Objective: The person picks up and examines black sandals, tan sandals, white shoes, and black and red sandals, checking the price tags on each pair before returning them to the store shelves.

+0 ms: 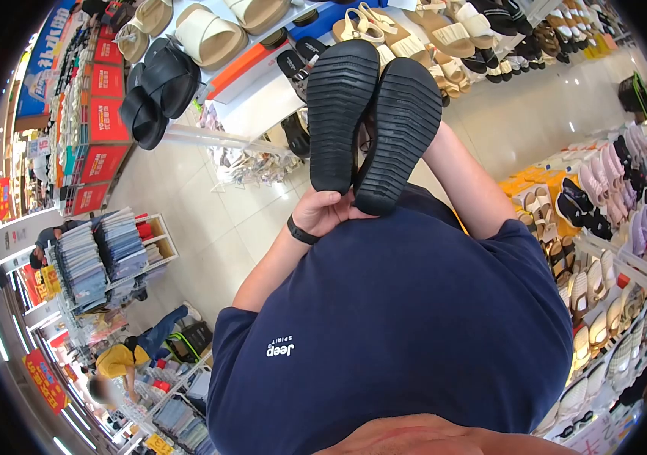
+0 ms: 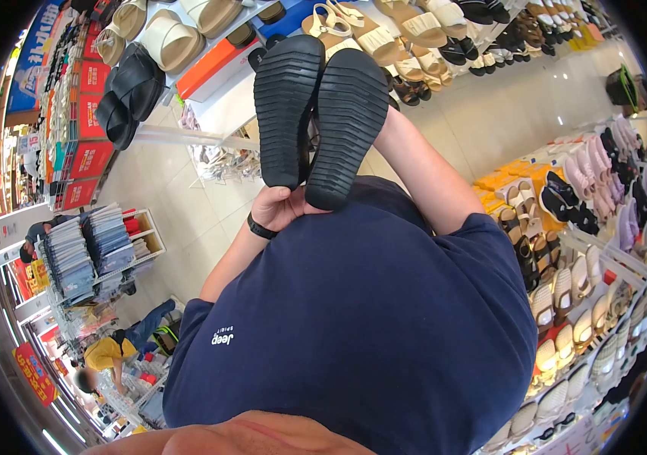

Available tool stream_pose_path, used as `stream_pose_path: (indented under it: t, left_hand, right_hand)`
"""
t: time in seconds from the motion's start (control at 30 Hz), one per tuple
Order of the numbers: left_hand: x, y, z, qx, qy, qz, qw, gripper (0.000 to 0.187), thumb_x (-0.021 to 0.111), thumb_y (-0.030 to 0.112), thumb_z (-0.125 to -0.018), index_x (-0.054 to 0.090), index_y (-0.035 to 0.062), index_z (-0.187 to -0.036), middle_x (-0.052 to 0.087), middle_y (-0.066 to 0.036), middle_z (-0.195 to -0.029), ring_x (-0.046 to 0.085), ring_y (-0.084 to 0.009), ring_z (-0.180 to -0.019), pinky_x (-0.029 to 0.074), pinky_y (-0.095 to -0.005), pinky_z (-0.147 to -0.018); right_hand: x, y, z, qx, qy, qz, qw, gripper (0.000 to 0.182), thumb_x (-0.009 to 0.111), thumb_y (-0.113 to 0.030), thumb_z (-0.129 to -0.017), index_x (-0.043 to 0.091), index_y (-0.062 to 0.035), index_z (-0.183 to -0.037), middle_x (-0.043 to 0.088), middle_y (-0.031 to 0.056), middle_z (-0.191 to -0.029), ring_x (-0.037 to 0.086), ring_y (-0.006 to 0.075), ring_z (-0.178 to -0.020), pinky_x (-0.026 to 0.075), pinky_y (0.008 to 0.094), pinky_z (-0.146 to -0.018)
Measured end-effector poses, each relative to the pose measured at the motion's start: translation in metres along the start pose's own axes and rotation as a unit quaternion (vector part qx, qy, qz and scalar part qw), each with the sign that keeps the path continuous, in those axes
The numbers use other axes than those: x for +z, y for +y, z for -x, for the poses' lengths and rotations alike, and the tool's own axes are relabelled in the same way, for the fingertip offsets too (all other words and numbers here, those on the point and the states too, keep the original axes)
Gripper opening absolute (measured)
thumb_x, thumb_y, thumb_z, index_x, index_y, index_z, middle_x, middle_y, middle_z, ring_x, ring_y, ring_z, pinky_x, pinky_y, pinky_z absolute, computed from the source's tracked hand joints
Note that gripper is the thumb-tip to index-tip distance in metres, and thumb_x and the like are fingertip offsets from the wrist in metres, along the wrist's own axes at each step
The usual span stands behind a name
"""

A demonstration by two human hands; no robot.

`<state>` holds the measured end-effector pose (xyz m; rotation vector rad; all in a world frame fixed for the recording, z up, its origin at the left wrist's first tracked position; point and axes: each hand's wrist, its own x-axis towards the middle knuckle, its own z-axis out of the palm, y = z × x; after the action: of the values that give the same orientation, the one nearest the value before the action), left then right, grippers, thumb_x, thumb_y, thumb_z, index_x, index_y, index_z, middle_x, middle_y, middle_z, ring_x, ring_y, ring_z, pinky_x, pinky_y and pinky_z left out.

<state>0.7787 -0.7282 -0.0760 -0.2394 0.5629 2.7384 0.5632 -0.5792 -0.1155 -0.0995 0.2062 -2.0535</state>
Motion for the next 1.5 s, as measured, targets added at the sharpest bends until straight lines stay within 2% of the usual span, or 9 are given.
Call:
stream_pose_path:
  t: [0.63,0.83,1.03,1.13,1.2,1.33,1.37,1.4,1.5]
  left_hand:
    - [0.001,-0.004,0.005,-0.001,-0.008,0.001,1.000,0.053,0.064,0.004,-0.081,0.043,0.0013,-0.130,0.053,-0.019,-0.125,0.055,-0.0376,-0.116,0.045,-0.0633,-0.094]
    - [0.002,-0.004,0.007,0.001,-0.019,-0.019,1.000,0.061,0.064,0.004,-0.080,0.039,-0.0003,-0.135,0.051,-0.021,-0.128,0.054,-0.0371,-0.117,0.045,-0.0622,-0.095]
    - [0.002,-0.005,0.007,0.000,-0.026,-0.023,0.999,0.063,0.063,0.003,-0.079,0.038,-0.0002,-0.137,0.052,-0.019,-0.126,0.054,-0.0341,-0.116,0.044,-0.0613,-0.096]
    - [0.003,-0.005,0.006,0.000,-0.017,-0.030,0.999,0.063,0.062,0.001,-0.079,0.038,0.0016,-0.137,0.052,-0.016,-0.127,0.054,-0.0315,-0.116,0.044,-0.0605,-0.097]
    - [0.005,-0.006,0.002,0.027,0.005,-0.050,0.998,0.061,0.059,0.004,-0.080,0.038,0.0043,-0.138,0.051,-0.014,-0.130,0.053,-0.0318,-0.118,0.041,-0.0613,-0.099]
    - [0.008,-0.004,-0.008,0.069,-0.001,0.042,0.997,0.059,0.053,0.012,-0.083,0.037,0.0090,-0.140,0.048,-0.013,-0.136,0.046,-0.0319,-0.126,0.033,-0.0629,-0.104]
    - [0.001,-0.002,-0.012,0.052,-0.041,0.108,0.992,0.059,0.050,0.016,-0.083,0.037,0.0112,-0.140,0.045,-0.015,-0.139,0.041,-0.0322,-0.130,0.027,-0.0642,-0.106]
    - [0.011,0.004,-0.012,0.028,0.036,0.141,0.989,0.057,0.052,0.012,-0.082,0.040,0.0104,-0.138,0.047,-0.014,-0.137,0.042,-0.0281,-0.130,0.030,-0.0553,-0.108]
    - [-0.006,0.008,-0.026,0.170,0.133,-0.367,0.905,0.053,0.063,0.016,-0.086,0.044,0.0072,-0.135,0.051,-0.013,-0.133,0.047,-0.0237,-0.126,0.037,-0.0355,-0.105]
  right_hand:
    - [0.008,0.004,0.010,-0.012,0.034,0.031,0.999,0.019,0.053,-0.014,-0.094,0.064,0.0006,-0.096,0.067,0.0105,-0.084,0.065,0.0168,-0.070,0.057,0.0259,-0.058]
    - [-0.006,0.000,0.011,0.011,-0.053,0.011,0.999,0.023,0.051,-0.020,-0.096,0.062,-0.0007,-0.102,0.065,0.0112,-0.091,0.063,0.0179,-0.077,0.056,0.0297,-0.065]
    - [0.004,0.000,0.019,-0.054,0.053,0.019,0.997,0.017,0.051,-0.015,-0.095,0.063,-0.0024,-0.099,0.065,0.0084,-0.088,0.063,0.0158,-0.076,0.056,0.0287,-0.065]
    - [-0.002,-0.005,0.021,-0.069,-0.022,0.032,0.997,0.025,0.049,-0.021,-0.097,0.061,-0.0015,-0.107,0.065,0.0092,-0.094,0.062,0.0155,-0.080,0.055,0.0284,-0.068]
    - [0.029,-0.002,0.022,-0.083,0.068,0.140,0.984,0.022,0.051,-0.021,-0.097,0.062,-0.0038,-0.103,0.065,0.0076,-0.090,0.063,0.0142,-0.077,0.055,0.0271,-0.067]
    - [0.116,-0.019,0.031,0.027,0.055,0.411,0.909,0.024,0.053,-0.024,-0.097,0.061,-0.0038,-0.106,0.065,0.0041,-0.087,0.063,0.0110,-0.074,0.053,0.0239,-0.065]
    - [0.136,-0.015,0.035,0.044,0.050,0.469,0.881,0.027,0.054,-0.029,-0.097,0.062,-0.0033,-0.097,0.065,0.0016,-0.082,0.063,0.0087,-0.072,0.050,0.0220,-0.060]
    - [0.158,0.003,0.042,0.014,0.075,0.478,0.875,0.030,0.058,-0.033,-0.094,0.061,-0.0043,-0.085,0.064,0.0020,-0.074,0.062,0.0070,-0.071,0.047,0.0234,-0.055]
    - [0.154,0.026,0.042,-0.125,-0.051,0.821,0.555,0.033,0.065,-0.036,-0.086,0.057,-0.0060,-0.075,0.060,0.0068,-0.065,0.062,0.0178,-0.062,0.047,0.0329,-0.054]
